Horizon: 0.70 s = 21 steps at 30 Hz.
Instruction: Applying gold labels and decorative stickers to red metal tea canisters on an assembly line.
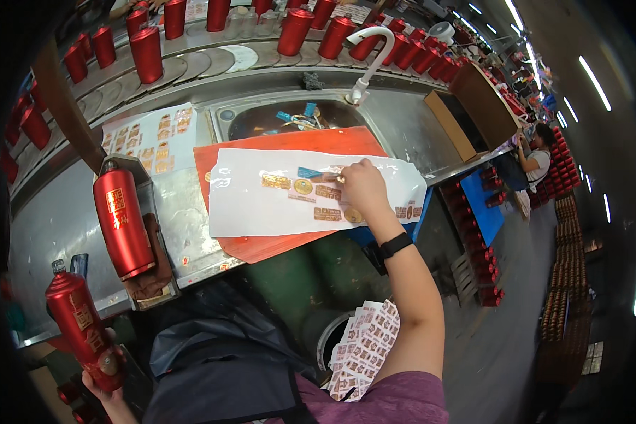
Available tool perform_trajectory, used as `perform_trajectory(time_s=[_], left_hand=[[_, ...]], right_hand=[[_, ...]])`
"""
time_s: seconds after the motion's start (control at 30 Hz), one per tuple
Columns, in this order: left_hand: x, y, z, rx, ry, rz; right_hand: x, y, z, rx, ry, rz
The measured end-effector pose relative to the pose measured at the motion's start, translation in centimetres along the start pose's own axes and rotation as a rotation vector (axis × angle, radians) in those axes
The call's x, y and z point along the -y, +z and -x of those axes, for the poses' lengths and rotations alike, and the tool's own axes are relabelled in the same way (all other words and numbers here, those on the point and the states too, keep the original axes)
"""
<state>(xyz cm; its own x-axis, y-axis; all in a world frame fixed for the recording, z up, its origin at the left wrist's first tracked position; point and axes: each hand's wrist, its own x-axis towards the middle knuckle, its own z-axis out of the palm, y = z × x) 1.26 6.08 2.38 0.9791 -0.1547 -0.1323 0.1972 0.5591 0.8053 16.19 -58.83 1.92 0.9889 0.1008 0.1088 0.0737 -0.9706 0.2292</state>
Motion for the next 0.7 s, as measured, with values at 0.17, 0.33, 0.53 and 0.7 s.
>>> perform_trajectory(time_s=[0.17,0.33,0.53,0.7], left_hand=[[0.0,-0.4,0.3,-0.022,-0.012,-0.007],[1.0,-1.0,-0.1,-0.026,0.006,0.039],[1.6,-1.0,0.0,-0.013,-0.047,0.137],[1.4,-0.8,-0.4,-0.028,-0.044,0.027]], right_hand=[[-4.9,-4.5,0.4,0.116,0.444,-0.964],[-12.4,-5.5,2.7,0.6,0.718,-1.189],[-16.6,-1.1,3.1,0.708,0.948,-0.935],[-16.0,-2.8,1.5,0.677,0.758,-0.376]])
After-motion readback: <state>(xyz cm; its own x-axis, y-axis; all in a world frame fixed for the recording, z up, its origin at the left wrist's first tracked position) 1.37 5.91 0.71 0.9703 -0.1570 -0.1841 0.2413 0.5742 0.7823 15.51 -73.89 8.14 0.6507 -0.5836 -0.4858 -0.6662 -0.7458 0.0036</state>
